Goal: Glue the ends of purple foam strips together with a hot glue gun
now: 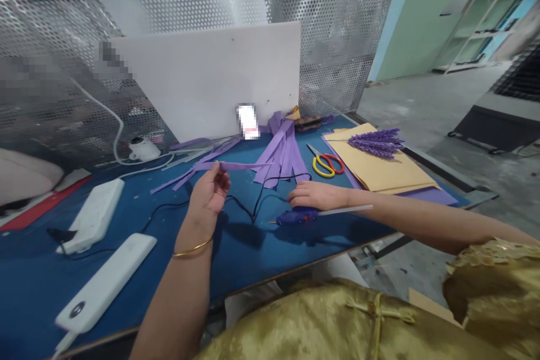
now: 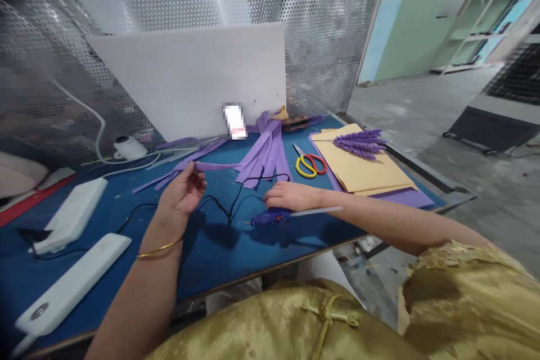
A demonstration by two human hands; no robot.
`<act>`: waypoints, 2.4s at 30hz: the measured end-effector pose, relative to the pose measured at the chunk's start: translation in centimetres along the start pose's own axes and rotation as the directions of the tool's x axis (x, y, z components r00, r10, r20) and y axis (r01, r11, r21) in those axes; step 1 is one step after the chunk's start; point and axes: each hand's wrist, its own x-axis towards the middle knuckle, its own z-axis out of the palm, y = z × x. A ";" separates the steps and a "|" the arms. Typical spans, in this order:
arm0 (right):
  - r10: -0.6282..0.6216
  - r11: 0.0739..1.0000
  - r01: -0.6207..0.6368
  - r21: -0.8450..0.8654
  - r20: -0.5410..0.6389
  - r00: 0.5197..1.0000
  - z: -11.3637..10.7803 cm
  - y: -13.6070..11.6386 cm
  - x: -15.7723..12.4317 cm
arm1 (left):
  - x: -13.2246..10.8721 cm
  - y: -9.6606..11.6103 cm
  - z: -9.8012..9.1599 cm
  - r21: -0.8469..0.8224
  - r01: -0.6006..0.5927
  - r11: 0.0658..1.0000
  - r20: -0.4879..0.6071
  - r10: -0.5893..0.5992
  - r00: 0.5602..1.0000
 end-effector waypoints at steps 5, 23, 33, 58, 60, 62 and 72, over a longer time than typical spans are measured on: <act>0.408 0.640 -0.249 0.726 -0.046 0.912 -0.5 -2.5 -1.9 | -0.4 0.1 0.2 -0.046 0.025 0.999 -0.008 -0.025 1.000; 0.977 0.133 0.475 0.870 -0.197 0.087 -1.3 2.2 3.5 | -1.7 -3.0 1.4 0.113 -0.063 0.992 0.140 0.047 0.989; 0.937 0.178 0.215 0.960 -0.233 0.261 0.5 -0.9 4.3 | -2.7 -3.9 1.8 0.181 -0.127 0.975 0.224 0.085 0.971; 0.873 0.420 -0.143 0.896 -0.357 0.331 3.2 -3.0 4.9 | -4.2 -7.0 2.5 0.204 0.000 0.979 0.377 -0.078 0.923; 0.840 0.505 -0.216 0.836 -0.418 0.347 2.8 -3.1 4.2 | -4.1 -6.5 2.5 0.157 -0.004 0.988 0.372 -0.055 0.927; 0.794 0.587 -0.295 0.754 -0.466 0.390 2.2 -3.3 3.6 | -3.9 -6.0 2.5 0.115 -0.004 0.993 0.368 -0.039 0.929; 0.749 0.616 -0.349 0.706 -0.389 0.536 2.3 -4.2 3.5 | -3.6 -5.5 2.2 0.096 -0.023 0.995 0.371 -0.014 0.929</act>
